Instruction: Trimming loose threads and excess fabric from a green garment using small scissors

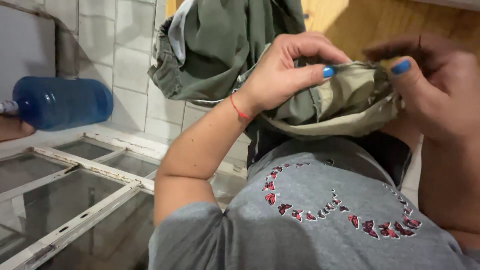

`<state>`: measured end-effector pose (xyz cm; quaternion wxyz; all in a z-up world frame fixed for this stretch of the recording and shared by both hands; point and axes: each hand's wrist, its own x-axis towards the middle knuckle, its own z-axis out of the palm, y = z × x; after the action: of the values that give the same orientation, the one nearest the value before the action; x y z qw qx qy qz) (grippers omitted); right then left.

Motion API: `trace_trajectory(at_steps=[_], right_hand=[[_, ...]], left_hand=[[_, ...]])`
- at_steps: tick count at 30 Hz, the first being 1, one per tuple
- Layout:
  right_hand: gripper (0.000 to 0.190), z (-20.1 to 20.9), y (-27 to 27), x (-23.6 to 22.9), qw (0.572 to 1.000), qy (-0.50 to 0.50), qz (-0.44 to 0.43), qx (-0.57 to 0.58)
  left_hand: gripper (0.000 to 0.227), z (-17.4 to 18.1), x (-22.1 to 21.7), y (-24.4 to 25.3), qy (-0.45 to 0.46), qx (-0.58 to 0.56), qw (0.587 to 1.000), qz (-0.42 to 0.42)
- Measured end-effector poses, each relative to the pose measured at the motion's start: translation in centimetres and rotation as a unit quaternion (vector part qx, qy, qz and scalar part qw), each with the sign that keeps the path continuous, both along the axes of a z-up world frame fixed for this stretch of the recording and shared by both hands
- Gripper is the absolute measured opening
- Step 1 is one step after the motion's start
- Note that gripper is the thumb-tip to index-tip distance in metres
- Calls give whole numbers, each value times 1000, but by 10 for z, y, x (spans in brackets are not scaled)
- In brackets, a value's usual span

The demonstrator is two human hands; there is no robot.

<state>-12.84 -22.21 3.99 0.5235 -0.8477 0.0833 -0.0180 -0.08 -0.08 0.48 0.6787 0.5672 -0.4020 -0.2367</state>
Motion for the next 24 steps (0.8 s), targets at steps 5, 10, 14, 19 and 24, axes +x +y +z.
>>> trace_trajectory(at_steps=[5,10,14,19,24], right_hand=[[21,-12,-14,-8,998,58,7,15],[10,-27,-21,-14,996,15,-36,74],[12,-42,-30,-15,995,16,-52,87],[12,-52,-33,-16,996,-14,-33,85],[8,-56,-27,-16,997,-45,-35,46]], left_hand=[[20,11,-1,1,29,22,999,-16],[17,33,7,-3,-27,79,993,-79],[6,68,2,-10,-192,173,966,-1],[8,46,18,-14,-178,142,973,-44],[11,28,36,-19,9,173,975,-140]])
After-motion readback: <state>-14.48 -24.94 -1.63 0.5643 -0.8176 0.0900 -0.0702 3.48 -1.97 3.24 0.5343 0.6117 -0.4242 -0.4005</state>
